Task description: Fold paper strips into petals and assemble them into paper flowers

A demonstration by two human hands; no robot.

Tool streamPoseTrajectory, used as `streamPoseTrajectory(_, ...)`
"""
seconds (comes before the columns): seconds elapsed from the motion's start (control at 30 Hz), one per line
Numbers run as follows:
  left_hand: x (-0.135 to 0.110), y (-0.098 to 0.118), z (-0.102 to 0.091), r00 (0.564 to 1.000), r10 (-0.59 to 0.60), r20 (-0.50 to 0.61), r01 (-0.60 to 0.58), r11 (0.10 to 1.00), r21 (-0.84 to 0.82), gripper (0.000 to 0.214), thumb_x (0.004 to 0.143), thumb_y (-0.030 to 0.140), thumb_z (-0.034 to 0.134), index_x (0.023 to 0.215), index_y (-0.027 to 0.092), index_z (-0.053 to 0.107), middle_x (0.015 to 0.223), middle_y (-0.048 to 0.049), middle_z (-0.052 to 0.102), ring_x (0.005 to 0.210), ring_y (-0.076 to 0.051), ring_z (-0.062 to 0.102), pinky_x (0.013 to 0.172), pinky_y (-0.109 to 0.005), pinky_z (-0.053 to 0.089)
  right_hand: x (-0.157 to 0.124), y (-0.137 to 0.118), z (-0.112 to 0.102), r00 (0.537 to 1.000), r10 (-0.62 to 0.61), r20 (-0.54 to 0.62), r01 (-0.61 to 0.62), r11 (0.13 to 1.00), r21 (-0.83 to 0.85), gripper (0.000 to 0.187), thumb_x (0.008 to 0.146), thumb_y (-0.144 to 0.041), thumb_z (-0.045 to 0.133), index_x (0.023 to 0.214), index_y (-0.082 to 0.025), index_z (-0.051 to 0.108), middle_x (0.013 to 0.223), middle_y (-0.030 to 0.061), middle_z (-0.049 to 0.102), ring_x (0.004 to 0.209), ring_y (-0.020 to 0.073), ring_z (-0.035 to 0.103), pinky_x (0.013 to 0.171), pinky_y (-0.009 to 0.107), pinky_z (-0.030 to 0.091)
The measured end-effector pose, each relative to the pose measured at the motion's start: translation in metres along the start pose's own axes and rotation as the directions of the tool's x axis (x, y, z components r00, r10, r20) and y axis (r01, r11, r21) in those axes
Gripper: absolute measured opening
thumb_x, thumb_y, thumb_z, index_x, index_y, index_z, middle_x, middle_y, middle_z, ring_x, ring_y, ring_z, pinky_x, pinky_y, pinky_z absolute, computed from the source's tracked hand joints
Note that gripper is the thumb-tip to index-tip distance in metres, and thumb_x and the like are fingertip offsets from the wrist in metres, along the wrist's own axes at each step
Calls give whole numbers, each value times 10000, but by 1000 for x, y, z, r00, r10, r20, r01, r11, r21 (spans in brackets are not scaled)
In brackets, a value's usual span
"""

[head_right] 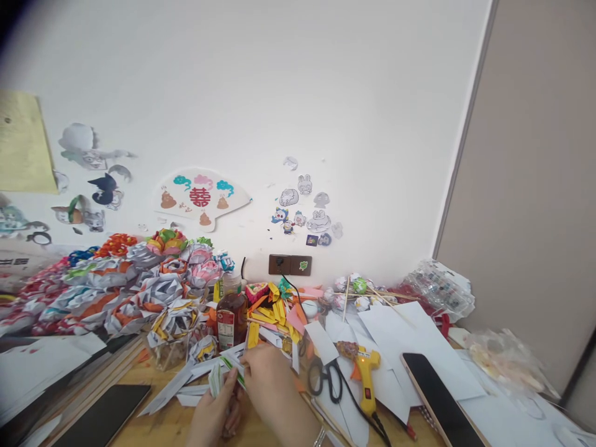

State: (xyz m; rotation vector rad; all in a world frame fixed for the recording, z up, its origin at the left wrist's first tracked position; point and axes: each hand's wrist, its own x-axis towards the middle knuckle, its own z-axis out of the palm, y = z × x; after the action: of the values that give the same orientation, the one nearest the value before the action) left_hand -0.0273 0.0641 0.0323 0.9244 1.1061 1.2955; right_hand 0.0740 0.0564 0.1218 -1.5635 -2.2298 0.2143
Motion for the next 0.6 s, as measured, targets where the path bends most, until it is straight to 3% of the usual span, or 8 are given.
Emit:
streamPoseTrajectory(0.3,3,-5,-1,1000,28,-3,-29,999,-16,644,498,879,550,484,256,386,249,104,326,247,-84,284,316,-211,231,4,2,14,998,-35,51,38,997,-60,211,782,-42,547,859,-96,736,887,145,709,813,225,647,681,263,415)
streamPoseTrajectory(0.5,5,-5,0,1000,3,-20,-3,1000,-21,671,433,907,537,470,253,390,225,108,313,220,-78,280,296,-207,234,0,10,13,997,-78,18,77,996,43,215,796,-69,556,794,-171,745,858,61,701,852,173,628,727,209,420)
streamPoseTrajectory(0.6,5,-2,3,1000,-2,-4,2,1000,-5,685,398,921,528,411,255,365,205,96,292,204,-71,266,286,-212,231,-1,13,11,999,-41,-22,43,993,109,224,805,-82,553,809,-194,747,861,36,697,818,146,630,712,184,429)
